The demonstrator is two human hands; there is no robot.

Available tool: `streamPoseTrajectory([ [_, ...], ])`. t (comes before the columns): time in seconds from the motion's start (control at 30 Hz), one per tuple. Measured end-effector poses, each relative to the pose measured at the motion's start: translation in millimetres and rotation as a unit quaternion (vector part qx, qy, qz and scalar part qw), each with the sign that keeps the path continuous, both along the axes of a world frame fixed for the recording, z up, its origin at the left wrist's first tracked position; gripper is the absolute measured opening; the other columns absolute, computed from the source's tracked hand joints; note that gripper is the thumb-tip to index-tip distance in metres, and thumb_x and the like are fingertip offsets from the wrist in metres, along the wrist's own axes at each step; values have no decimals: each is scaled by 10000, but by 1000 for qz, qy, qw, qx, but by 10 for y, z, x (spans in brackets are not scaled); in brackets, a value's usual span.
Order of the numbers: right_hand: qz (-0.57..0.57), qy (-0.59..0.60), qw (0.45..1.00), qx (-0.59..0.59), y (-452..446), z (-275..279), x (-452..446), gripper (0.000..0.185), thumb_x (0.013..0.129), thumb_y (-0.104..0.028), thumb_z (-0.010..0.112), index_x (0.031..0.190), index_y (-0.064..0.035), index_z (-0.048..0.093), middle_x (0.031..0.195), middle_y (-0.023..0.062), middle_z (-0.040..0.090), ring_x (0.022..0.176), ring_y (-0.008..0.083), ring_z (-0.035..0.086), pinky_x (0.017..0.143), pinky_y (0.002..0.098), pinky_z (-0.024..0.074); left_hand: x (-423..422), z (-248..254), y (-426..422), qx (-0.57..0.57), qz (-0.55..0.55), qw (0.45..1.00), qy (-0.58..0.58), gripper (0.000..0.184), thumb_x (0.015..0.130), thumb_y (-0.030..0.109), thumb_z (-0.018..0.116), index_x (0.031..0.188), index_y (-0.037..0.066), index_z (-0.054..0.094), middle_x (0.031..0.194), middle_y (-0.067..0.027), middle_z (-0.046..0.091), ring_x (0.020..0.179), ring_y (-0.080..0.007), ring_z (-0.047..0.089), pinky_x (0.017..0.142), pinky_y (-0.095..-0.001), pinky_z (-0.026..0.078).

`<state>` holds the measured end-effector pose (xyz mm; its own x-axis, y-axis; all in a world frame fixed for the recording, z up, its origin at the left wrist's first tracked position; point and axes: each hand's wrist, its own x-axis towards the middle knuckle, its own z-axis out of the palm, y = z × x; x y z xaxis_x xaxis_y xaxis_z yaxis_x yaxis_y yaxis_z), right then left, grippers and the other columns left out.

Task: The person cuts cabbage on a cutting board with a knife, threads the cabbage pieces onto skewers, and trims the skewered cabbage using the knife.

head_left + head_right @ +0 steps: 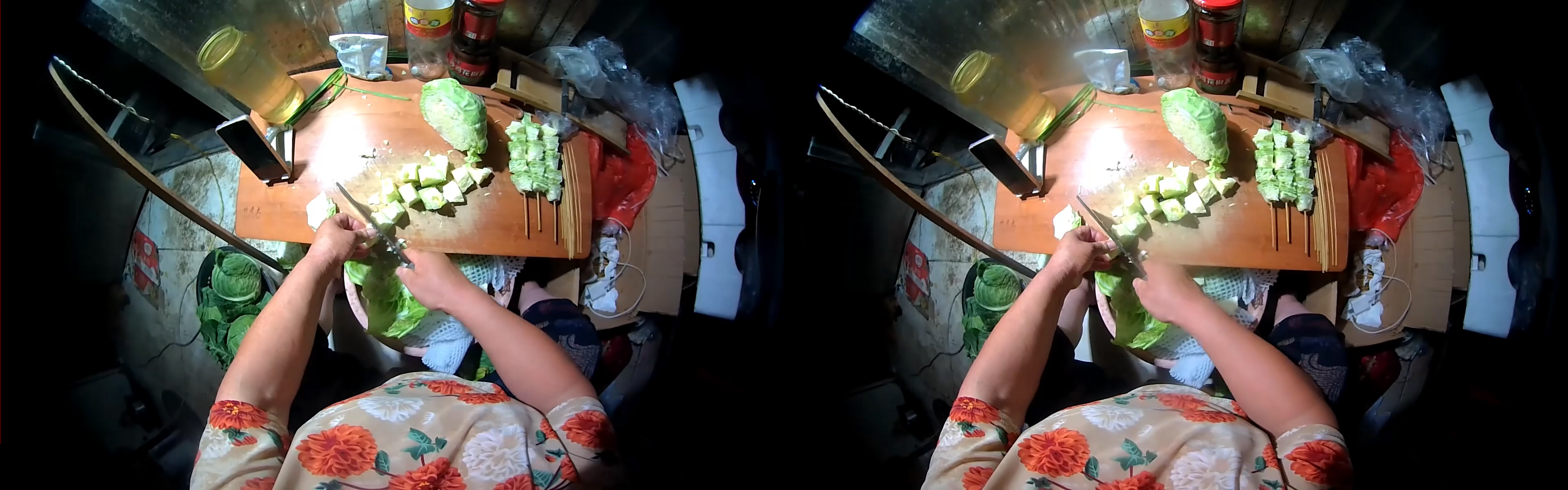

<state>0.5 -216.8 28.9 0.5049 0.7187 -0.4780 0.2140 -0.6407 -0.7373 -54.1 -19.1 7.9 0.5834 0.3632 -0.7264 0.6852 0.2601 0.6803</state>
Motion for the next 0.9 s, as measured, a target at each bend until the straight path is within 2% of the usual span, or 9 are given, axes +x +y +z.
streamPoseTrajectory([
  [0.07, -4, -47, 997, 61, -30, -90, -50, 322, 865, -216, 538, 1084, 18, 564, 942, 259, 627, 924, 409, 596, 828, 430, 465, 27, 27, -6, 4, -5, 1000, 1, 183, 802, 60, 718, 829, 39, 538, 725, -31, 565, 596, -125, 567, 519, -275, 528],
  [0.17, -35, -14, 997, 66, -33, -47, -69, 337, 857, -207, 550, 1107, 18, 565, 981, 258, 623, 944, 400, 593, 849, 412, 459, 45, -2, 33, 32, -29, 999, 8, 201, 782, 41, 718, 877, 22, 542, 778, -42, 585, 677, -146, 585, 582, -284, 523],
  [0.27, -47, 24, 997, 57, -44, 86, -26, 358, 858, -210, 554, 1132, 20, 559, 1004, 261, 622, 956, 382, 600, 859, 398, 456, 72, -158, 141, 173, -131, 974, -63, 205, 810, -80, 615, 969, -10, 505, 848, -95, 595, 765, -198, 614, 668, -319, 557],
  [0.4, -58, 52, 995, 57, -48, 205, 15, 377, 864, -213, 553, 1151, 31, 551, 1001, 250, 630, 953, 359, 613, 857, 383, 458, 132, -145, 176, 197, -133, 969, -68, 230, 791, -53, 639, 985, -15, 521, 867, -96, 606, 784, -197, 618, 675, -303, 540],
  [0.47, -58, 33, 996, 63, -60, 289, 16, 388, 872, -207, 546, 1171, 40, 541, 1021, 244, 633, 970, 338, 617, 858, 372, 459, 196, 161, 96, 310, -206, 928, 12, 338, 694, 50, 728, 1001, 3, 595, 942, -158, 661, 868, -251, 639, 755, -330, 510],
  [0.5, -58, 34, 996, 62, -66, 301, 14, 388, 872, -207, 546, 1171, 40, 541, 1021, 244, 633, 970, 338, 617, 858, 372, 459, 228, 273, 69, 309, -207, 928, 12, 338, 694, 50, 728, 1001, 3, 595, 942, -158, 661, 868, -251, 639, 755, -330, 510],
  [0.57, -65, 23, 994, 88, -70, 324, 6, 409, 873, -202, 546, 1196, 48, 524, 1049, 251, 626, 992, 338, 611, 872, 369, 456, 280, 413, 44, 314, -281, 905, 55, 228, 760, 4, 673, 972, -34, 596, 881, -84, 615, 793, -165, 619, 687, -281, 520],
  [0.8, -70, 26, 992, 97, -111, 460, 2, 417, 875, -203, 546, 1214, 37, 514, 1071, 246, 622, 1016, 342, 605, 884, 380, 453, 234, 114, 215, 197, -245, 949, 14, 200, 767, -6, 652, 952, -61, 600, 902, -109, 616, 797, -189, 621, 686, -293, 525],
  [0.9, -60, 12, 994, 94, -110, 526, -6, 417, 877, -207, 546, 1217, 32, 514, 1075, 242, 622, 1019, 345, 603, 882, 380, 455, 231, 164, 238, 171, -208, 963, 25, 300, 727, 47, 631, 1018, -25, 639, 897, -163, 677, 838, -238, 658, 758, -317, 514],
])
